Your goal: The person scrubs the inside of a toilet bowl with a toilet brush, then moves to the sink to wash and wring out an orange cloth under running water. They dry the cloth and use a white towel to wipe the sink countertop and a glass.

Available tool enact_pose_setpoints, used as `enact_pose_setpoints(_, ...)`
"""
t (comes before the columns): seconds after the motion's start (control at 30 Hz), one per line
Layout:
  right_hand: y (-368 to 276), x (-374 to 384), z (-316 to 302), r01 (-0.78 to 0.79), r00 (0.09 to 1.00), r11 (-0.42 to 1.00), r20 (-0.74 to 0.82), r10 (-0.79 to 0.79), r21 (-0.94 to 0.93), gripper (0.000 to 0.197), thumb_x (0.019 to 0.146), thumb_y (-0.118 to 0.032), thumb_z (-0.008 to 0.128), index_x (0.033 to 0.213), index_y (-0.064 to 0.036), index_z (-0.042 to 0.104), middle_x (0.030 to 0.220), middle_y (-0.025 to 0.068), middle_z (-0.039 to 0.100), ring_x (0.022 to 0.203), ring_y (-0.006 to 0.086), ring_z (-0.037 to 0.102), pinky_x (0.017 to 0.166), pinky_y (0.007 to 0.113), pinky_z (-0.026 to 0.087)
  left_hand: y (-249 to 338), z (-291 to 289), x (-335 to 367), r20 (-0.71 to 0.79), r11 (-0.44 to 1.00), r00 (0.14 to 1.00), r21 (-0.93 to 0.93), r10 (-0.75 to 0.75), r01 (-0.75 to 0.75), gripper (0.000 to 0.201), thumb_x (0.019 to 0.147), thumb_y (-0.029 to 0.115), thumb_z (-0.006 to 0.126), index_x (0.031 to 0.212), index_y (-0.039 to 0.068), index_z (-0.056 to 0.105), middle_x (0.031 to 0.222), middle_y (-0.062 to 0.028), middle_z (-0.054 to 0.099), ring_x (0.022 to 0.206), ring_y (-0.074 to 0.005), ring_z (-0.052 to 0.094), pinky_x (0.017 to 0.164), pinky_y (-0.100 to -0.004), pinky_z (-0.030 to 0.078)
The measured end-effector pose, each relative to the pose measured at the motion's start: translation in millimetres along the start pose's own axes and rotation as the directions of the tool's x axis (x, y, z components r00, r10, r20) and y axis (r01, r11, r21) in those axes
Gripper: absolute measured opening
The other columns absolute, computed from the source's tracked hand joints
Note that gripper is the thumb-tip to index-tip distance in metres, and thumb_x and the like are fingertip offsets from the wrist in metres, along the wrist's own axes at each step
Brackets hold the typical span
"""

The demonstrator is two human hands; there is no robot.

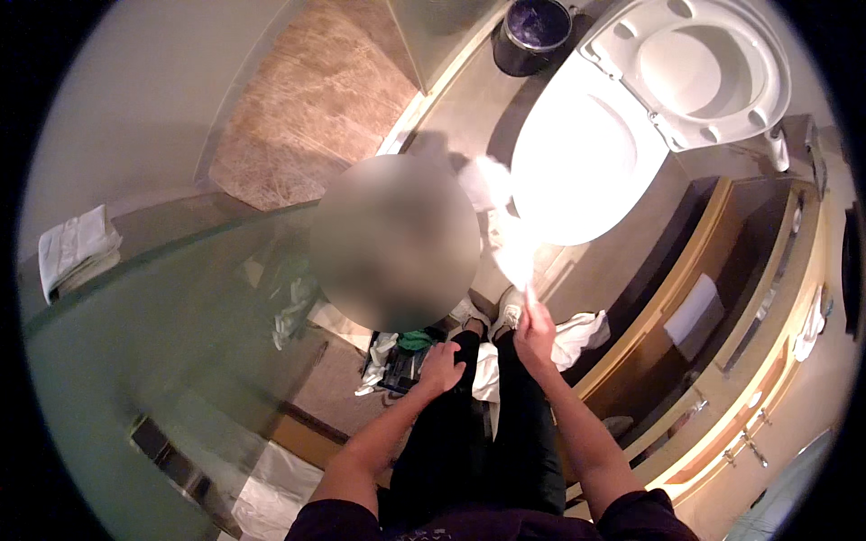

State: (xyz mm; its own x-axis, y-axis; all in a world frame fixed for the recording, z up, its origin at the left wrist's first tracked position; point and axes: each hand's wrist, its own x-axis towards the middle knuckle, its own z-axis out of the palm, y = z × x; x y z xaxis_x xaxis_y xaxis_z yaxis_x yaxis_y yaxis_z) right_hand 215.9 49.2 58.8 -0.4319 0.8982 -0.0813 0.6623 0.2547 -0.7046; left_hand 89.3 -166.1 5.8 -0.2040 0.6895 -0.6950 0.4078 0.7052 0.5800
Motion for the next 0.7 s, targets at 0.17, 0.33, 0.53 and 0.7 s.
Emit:
enact_pose_setpoints(0.17,57.9,49.5,97.4,-0.183,0.878,0.953,0.396,0.269,-0.241,0.070,0.087,-0.001,0.053,0.153,-0.0221,0.041,0.086,0.0249,0.066,0.076,0.0424,0.066,0.068,0.050,0.052,-8.3,17.1,-14.7,0.005,0.974,0.993,0.196,0.117,-0.115,0.056,0.083,0.025,0.074,0.128,0.004,0.050,0.121,-0.0201,0.054,0.115,-0.0403,0.053,0.095,-0.0518,0.045)
enact_pose_setpoints(0.33,116.9,139.0,166.6,-0.251,0.770,0.874,0.462,0.440,-0.415,0.078,0.081,-0.001,0.053,0.155,-0.0172,0.036,0.091,0.0258,0.069,0.083,0.0408,0.069,0.077,0.051,0.055,7.4,7.4,-8.0,0.044,0.976,0.999,0.217,0.011,-0.020,0.049,0.083,0.016,0.070,0.126,0.004,0.051,0.124,-0.0199,0.053,0.116,-0.0387,0.053,0.094,-0.0496,0.045)
enact_pose_setpoints(0.53,219.5,86.4,150.0,-0.031,0.751,0.871,0.564,0.345,-0.491,0.083,0.083,-0.002,0.054,0.159,-0.0244,0.028,0.108,0.0250,0.067,0.100,0.0365,0.068,0.089,0.047,0.054,11.5,15.0,-13.4,-0.116,0.993,0.993,0.115,0.017,-0.003,0.041,0.080,0.008,0.067,0.119,0.003,0.056,0.119,-0.0185,0.055,0.111,-0.0393,0.054,0.091,-0.0488,0.046)
enact_pose_setpoints(0.7,303.4,20.3,68.4,-0.223,0.534,0.521,0.344,0.772,-0.824,0.093,0.083,-0.013,0.060,0.162,-0.0348,0.016,0.109,0.0150,0.071,0.099,0.0304,0.071,0.087,0.042,0.056,21.1,15.8,-15.6,-0.059,0.988,0.998,0.154,-0.013,0.022,0.040,0.079,0.007,0.068,0.118,0.004,0.057,0.119,-0.0169,0.055,0.112,-0.0369,0.055,0.094,-0.0474,0.045)
